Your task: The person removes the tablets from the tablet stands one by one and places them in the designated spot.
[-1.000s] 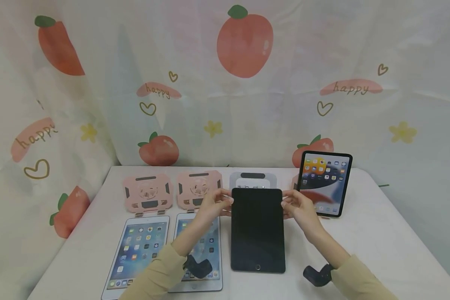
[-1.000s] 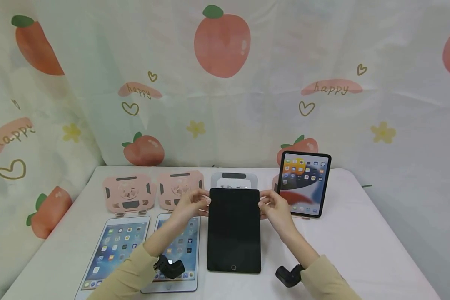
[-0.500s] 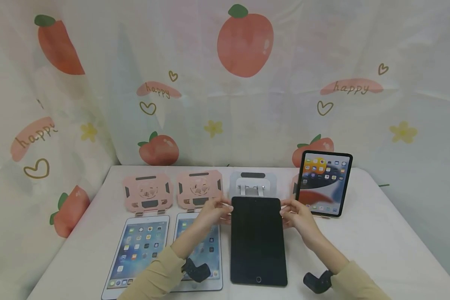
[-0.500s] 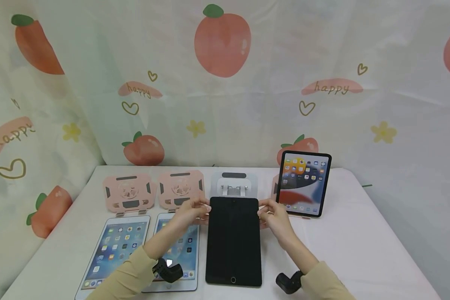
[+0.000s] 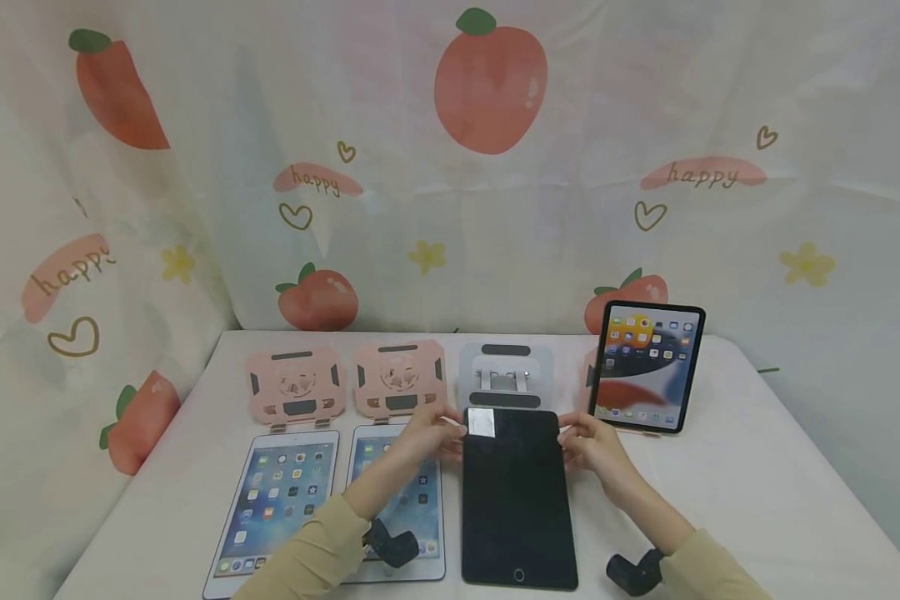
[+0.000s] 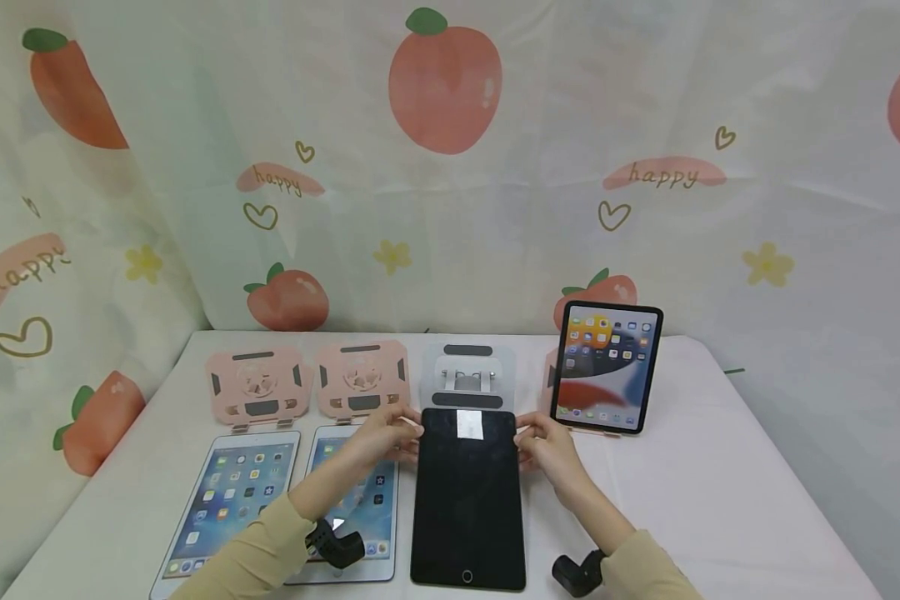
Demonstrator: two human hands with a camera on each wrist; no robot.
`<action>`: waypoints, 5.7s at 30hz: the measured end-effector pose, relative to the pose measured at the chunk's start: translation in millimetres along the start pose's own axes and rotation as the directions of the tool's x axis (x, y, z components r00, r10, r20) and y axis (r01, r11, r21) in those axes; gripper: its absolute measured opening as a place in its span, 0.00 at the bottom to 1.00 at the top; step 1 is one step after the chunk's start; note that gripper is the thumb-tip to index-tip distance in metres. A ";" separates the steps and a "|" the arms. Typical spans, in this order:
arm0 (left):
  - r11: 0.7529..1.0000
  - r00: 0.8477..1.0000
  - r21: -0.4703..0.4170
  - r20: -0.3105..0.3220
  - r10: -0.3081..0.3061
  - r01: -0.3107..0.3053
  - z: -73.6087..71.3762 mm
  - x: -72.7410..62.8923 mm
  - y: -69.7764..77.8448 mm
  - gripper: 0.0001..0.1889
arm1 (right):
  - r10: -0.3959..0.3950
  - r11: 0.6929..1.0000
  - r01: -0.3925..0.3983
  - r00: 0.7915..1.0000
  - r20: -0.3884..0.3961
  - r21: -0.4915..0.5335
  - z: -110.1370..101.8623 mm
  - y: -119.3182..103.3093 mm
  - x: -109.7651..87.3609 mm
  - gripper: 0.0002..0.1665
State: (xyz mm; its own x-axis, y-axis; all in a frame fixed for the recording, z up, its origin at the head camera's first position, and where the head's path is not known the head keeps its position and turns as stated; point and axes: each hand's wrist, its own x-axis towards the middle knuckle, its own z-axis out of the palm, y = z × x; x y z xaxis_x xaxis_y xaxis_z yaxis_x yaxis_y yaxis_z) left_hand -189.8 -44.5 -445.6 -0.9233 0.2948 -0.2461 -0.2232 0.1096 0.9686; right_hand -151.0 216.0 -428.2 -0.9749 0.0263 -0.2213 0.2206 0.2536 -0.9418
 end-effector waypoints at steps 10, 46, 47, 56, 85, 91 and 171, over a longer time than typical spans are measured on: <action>0.997 0.997 0.034 -0.020 -0.069 0.070 2.0 3.3 -7.4 0.14 | -0.006 0.999 0.007 1.000 0.013 -0.051 2.8 5.5 1.2 0.19; 0.855 0.987 0.513 -0.082 0.141 -0.079 7.9 11.7 -7.3 0.06 | 0.007 0.953 -0.009 1.000 -0.008 -0.302 6.6 13.7 9.0 0.20; 0.849 0.986 0.522 -0.083 0.144 -0.080 8.3 12.1 -7.7 0.06 | 0.008 0.953 -0.010 1.000 -0.006 -0.302 6.5 13.5 8.6 0.21; 0.818 0.982 0.562 -0.052 0.184 -0.123 9.5 12.4 -10.0 0.06 | 0.030 0.957 -0.027 1.000 0.004 -0.287 4.5 13.4 7.1 0.22; 0.807 0.973 0.555 0.015 0.231 -0.200 25.9 7.1 -3.0 0.05 | -0.013 0.957 0.020 1.000 0.028 -0.288 -19.7 17.7 -2.3 0.17; 0.823 0.967 0.519 0.034 0.251 -0.232 35.0 8.3 -2.6 0.04 | -0.045 0.957 0.045 0.999 0.009 -0.287 -31.9 19.5 -4.4 0.17; 0.968 0.962 0.090 -0.123 0.243 -0.233 153.6 103.2 93.2 0.07 | -0.181 0.964 0.237 0.915 -0.361 0.117 -178.2 -25.6 48.6 0.05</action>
State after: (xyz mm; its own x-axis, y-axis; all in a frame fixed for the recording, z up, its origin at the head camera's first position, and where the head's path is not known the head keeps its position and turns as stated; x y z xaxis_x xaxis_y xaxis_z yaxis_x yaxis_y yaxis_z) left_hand -257.9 141.9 -386.2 -0.9811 0.1933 0.0028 0.0271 0.1229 0.9921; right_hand -209.6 383.1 -369.8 -0.9429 0.3277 0.0595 -0.0145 0.1381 -0.9903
